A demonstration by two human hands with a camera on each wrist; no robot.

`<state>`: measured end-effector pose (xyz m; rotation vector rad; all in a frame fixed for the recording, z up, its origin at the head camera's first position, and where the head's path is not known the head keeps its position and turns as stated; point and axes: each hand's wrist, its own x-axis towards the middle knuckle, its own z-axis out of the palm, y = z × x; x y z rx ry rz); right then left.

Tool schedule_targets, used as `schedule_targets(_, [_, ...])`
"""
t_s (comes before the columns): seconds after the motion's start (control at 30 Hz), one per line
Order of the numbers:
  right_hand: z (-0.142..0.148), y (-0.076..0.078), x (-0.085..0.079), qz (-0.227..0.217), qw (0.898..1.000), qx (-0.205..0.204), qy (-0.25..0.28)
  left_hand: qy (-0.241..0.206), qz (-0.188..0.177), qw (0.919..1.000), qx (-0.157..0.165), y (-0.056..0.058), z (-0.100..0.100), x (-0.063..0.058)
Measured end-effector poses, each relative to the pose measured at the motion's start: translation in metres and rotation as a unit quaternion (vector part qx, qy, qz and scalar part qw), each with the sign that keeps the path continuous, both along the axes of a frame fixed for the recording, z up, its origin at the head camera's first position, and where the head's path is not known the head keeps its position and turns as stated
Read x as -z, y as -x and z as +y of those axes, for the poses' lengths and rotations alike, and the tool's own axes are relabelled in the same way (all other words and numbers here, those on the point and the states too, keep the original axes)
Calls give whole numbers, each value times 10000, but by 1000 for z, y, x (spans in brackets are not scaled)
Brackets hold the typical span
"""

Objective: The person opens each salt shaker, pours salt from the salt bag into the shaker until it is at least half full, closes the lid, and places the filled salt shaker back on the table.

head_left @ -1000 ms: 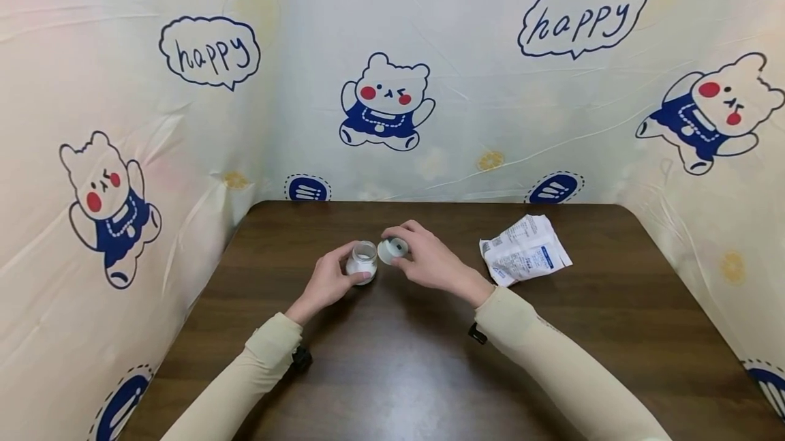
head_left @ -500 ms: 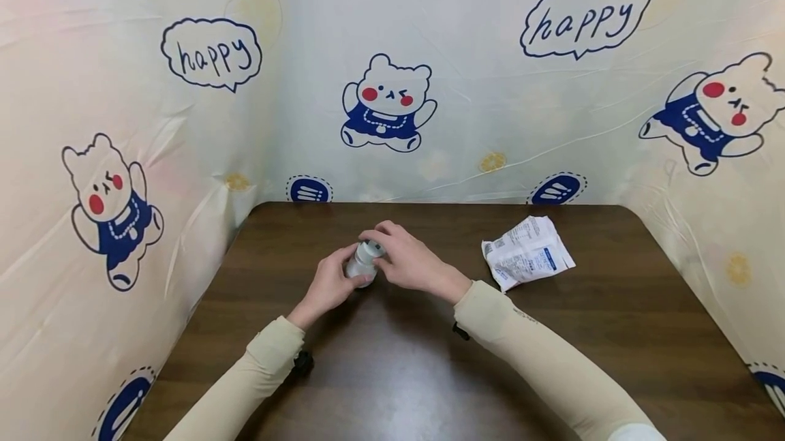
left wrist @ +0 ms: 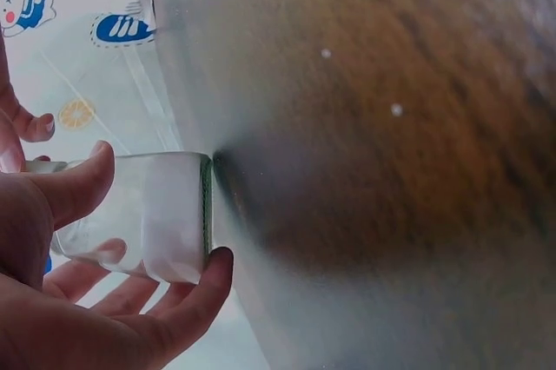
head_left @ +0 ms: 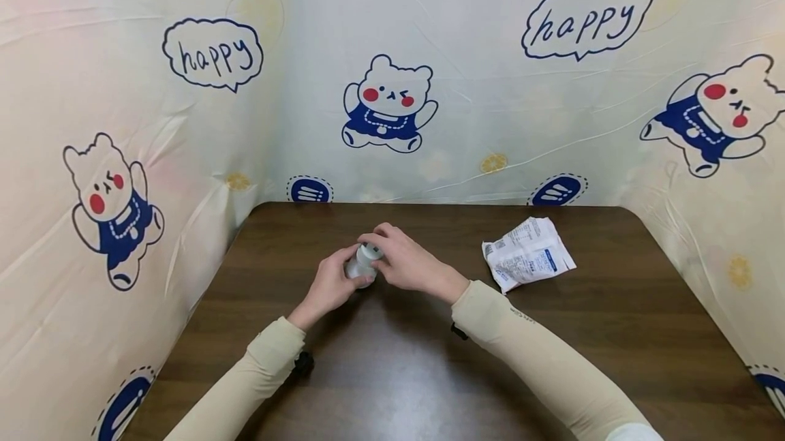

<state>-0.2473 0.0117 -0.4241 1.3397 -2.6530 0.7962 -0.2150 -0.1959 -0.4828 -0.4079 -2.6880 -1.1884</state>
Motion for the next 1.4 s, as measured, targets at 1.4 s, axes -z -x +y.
schedule_targets(1.4, [0, 4, -4, -22, 9970, 686, -355, 131, -97, 9998, 90, 2, 0, 0])
